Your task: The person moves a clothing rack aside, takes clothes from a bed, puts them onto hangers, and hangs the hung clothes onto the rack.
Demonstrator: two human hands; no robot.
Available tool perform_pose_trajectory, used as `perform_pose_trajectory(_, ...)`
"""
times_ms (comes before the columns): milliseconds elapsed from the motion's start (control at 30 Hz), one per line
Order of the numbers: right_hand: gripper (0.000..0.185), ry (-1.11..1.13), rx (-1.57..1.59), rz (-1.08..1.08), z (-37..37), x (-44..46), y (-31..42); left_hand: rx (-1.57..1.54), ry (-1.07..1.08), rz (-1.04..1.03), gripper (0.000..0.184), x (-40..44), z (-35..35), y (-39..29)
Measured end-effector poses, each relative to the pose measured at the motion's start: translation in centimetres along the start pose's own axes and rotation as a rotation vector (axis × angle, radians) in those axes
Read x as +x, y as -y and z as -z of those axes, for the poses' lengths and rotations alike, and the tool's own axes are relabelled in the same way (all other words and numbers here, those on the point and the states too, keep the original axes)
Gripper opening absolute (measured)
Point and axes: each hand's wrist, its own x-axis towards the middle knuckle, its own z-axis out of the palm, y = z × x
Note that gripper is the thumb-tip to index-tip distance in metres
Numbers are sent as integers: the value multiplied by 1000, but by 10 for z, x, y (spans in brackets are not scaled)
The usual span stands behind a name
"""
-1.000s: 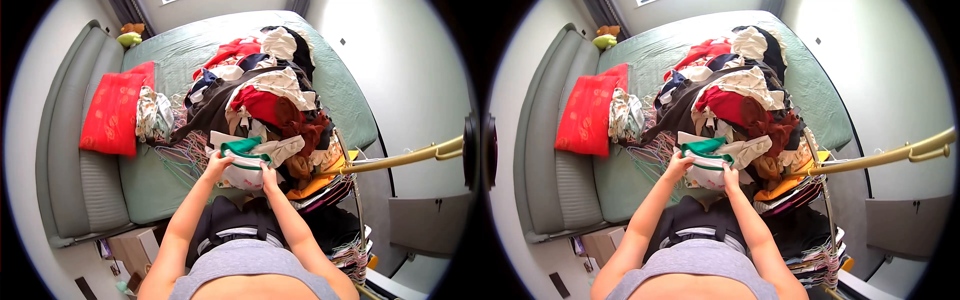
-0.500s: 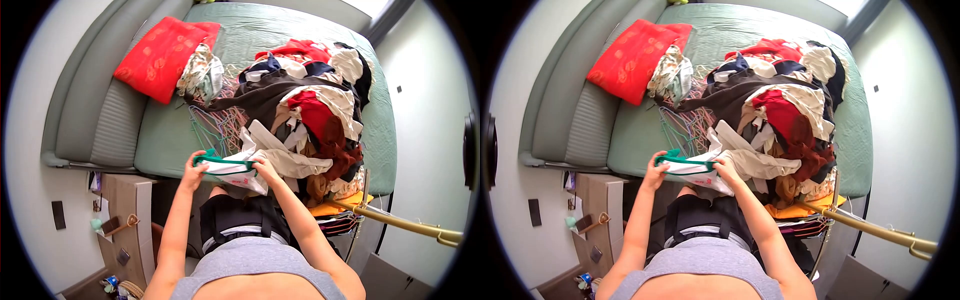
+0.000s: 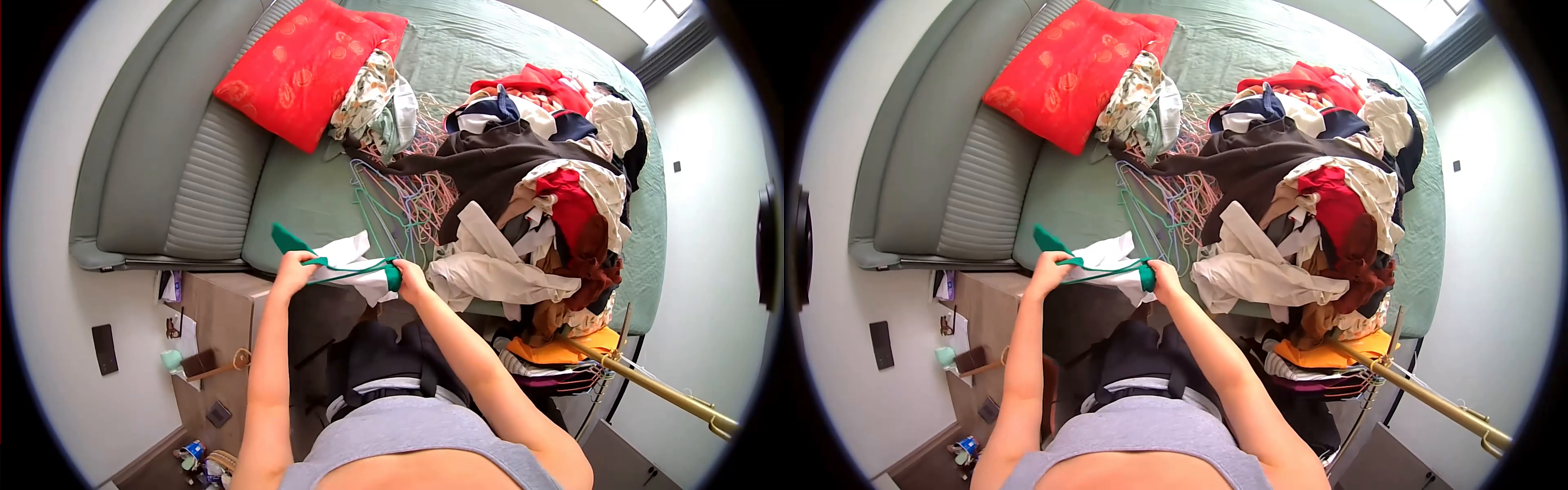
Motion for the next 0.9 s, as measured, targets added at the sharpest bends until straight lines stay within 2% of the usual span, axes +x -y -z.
perform_pose_trajectory(67, 16, 144, -40, -114, 15, 26, 0, -305, 37, 66, 8, 22, -3, 20)
perform_pose_trajectory(100, 21, 150, -48, -83, 14, 29, 4, -456, 52, 99, 10, 33, -3, 29)
perform_pose_trajectory(133, 25, 98, -33, -78, 25, 51, 0, -548, 6, 73, 11, 42, -2, 32)
perform_pose_trajectory(200, 25, -155, -75, -18, 49, 97, -7, -729, -95, 20, 15, 55, -1, 37)
perform_pose_trajectory(267, 34, -420, -397, 69, 63, 126, -7, -770, -116, 21, 16, 66, 2, 42)
perform_pose_trajectory(400, 56, -617, -1004, 173, 95, 182, -17, -862, -145, 6, 15, 78, 13, 50)
perform_pose_trajectory(533, 47, -691, -970, 273, 68, 187, -11, -881, -142, 6, 14, 86, 20, 73)
perform_pose_trajectory(567, 38, -682, -986, 331, 62, 190, -9, -866, -156, 8, 15, 87, 21, 75)
perform_pose_trajectory(667, 30, -358, -763, 247, 59, 207, -5, -850, -191, 23, 16, 90, 24, 79)
perform_pose_trajectory(700, 24, -299, -625, 292, 36, 192, 0, -848, -200, 28, 16, 89, 25, 79)
perform_pose_trajectory(800, 23, -281, -491, 430, 3, 168, 7, -829, -293, 19, 17, 90, 25, 78)
perform_pose_trajectory(833, 24, -333, -433, 484, 8, 174, 7, -790, -315, 20, 18, 91, 25, 79)
perform_pose_trajectory(867, 23, -390, -444, 602, 14, 179, 4, -801, -325, 18, 19, 93, 25, 80)
perform_pose_trajectory(900, 24, -485, -520, 620, 14, 171, 5, -812, -332, 17, 20, 94, 24, 80)
